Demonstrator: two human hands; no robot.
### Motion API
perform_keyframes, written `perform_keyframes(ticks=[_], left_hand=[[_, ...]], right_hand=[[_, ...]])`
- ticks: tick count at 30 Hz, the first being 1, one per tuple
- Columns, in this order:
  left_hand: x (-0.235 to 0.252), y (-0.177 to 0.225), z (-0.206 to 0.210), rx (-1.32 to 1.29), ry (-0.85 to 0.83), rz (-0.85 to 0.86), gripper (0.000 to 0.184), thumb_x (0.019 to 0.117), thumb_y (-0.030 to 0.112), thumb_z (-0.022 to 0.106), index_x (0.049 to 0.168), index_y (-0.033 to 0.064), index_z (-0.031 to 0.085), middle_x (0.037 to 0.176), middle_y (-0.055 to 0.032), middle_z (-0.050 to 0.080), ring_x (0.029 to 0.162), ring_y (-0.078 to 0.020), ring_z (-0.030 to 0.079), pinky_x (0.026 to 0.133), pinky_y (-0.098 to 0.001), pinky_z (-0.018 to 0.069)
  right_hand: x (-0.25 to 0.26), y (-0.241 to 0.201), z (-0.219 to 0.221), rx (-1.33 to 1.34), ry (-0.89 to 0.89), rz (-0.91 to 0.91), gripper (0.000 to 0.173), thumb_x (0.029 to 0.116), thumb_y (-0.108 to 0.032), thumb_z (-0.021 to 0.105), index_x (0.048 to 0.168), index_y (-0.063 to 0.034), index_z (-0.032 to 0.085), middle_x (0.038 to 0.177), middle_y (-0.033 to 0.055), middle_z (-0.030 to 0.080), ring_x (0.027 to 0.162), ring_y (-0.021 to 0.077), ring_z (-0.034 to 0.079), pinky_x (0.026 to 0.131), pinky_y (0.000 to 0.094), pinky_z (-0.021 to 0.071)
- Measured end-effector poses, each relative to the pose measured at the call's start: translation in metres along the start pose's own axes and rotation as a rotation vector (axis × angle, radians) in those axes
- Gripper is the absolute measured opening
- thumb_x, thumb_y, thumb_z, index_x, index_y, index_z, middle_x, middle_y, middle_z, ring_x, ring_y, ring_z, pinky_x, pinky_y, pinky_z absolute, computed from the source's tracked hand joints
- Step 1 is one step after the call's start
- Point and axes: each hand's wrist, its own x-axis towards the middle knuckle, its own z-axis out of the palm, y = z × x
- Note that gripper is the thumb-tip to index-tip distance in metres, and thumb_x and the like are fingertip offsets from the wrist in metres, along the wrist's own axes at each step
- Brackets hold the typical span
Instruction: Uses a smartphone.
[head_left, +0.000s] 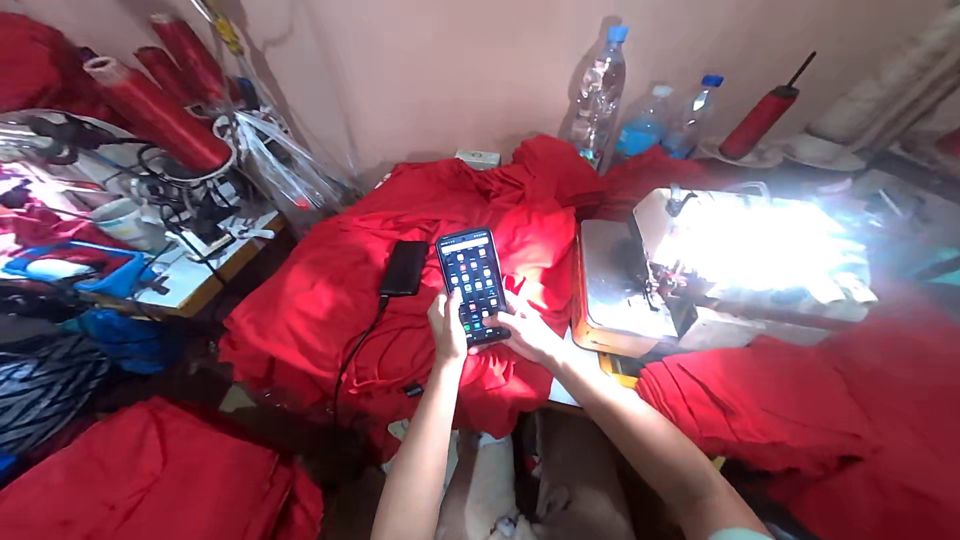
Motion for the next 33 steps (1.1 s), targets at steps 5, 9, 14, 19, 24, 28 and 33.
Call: perform_keyframes(ticks=[5,9,14,19,24,28,33], left_hand=[[-0.002,-0.002,-0.001,0.065,-0.061,0.061,0.022,0.0961,0.006,0.048,0.102,-0.0057,0.066,0.082,0.0009,0.072,0.077,-0.002,0.07,0.076,-0.0236,0.0609],[-0.002,-0.005,-0.001,0.105,-0.049,0.075,0.02,0.096,0.005,0.048,0.098,-0.0022,0.067,0.077,0.0042,0.071,0.073,-0.0009,0.07,0.072,-0.0227,0.0603],[-0.004,-0.005,-0.003,0.082,-0.038,0.038,0.022,0.0966,0.004,0.046,0.101,0.0039,0.068,0.078,0.0059,0.072,0.071,-0.0025,0.07,0.069,-0.0246,0.061],[-0.004,-0.004,-0.004,0.085,-0.066,0.018,0.024,0.0994,0.006,0.045,0.099,0.0082,0.068,0.081,0.0071,0.072,0.074,-0.0024,0.07,0.07,-0.0249,0.0607],[-0.003,-0.005,-0.003,0.1,-0.077,0.021,0.024,0.1016,0.008,0.044,0.101,0.0086,0.068,0.081,0.0086,0.072,0.074,-0.0011,0.07,0.07,-0.0237,0.0608],[-0.003,-0.005,-0.002,0.105,-0.077,0.048,0.022,0.1021,0.009,0.047,0.101,0.009,0.069,0.081,0.0095,0.073,0.074,-0.0002,0.07,0.07,-0.0227,0.0608],[-0.003,-0.008,-0.003,0.089,-0.052,0.069,0.021,0.1012,0.009,0.05,0.097,0.0107,0.07,0.079,0.0103,0.071,0.071,0.0006,0.069,0.067,-0.0218,0.0598]], right_hand=[[-0.005,0.009,-0.004,0.014,0.029,-0.037,0.048,0.0877,0.011,0.049,0.133,-0.0013,0.042,0.108,0.0104,0.069,0.091,0.0215,0.073,0.077,0.0403,0.0634],[-0.006,0.009,-0.005,-0.005,0.026,-0.045,0.048,0.0887,0.011,0.05,0.134,0.0004,0.043,0.109,0.0107,0.069,0.092,0.0212,0.073,0.079,0.0399,0.0637],[-0.006,0.009,-0.006,0.027,-0.005,-0.034,0.038,0.0869,0.007,0.05,0.123,-0.0038,0.05,0.099,0.0059,0.07,0.087,0.0165,0.072,0.078,0.0358,0.0622],[-0.006,0.012,-0.009,0.059,-0.037,-0.053,0.042,0.0879,0.007,0.049,0.128,-0.0045,0.047,0.102,0.0061,0.069,0.089,0.0163,0.071,0.08,0.0353,0.0615],[-0.007,0.011,-0.008,0.068,-0.031,-0.057,0.04,0.0868,0.009,0.049,0.124,-0.0057,0.051,0.098,0.0039,0.07,0.086,0.0142,0.071,0.078,0.0332,0.0609],[-0.006,0.013,-0.01,0.085,-0.038,-0.062,0.037,0.0869,0.009,0.049,0.12,-0.0074,0.051,0.096,0.0025,0.071,0.084,0.0133,0.071,0.078,0.0321,0.0608],[-0.006,0.013,-0.01,0.056,-0.039,-0.05,0.039,0.0881,0.008,0.048,0.123,-0.0082,0.051,0.098,0.0012,0.07,0.086,0.0115,0.07,0.08,0.0312,0.06]])
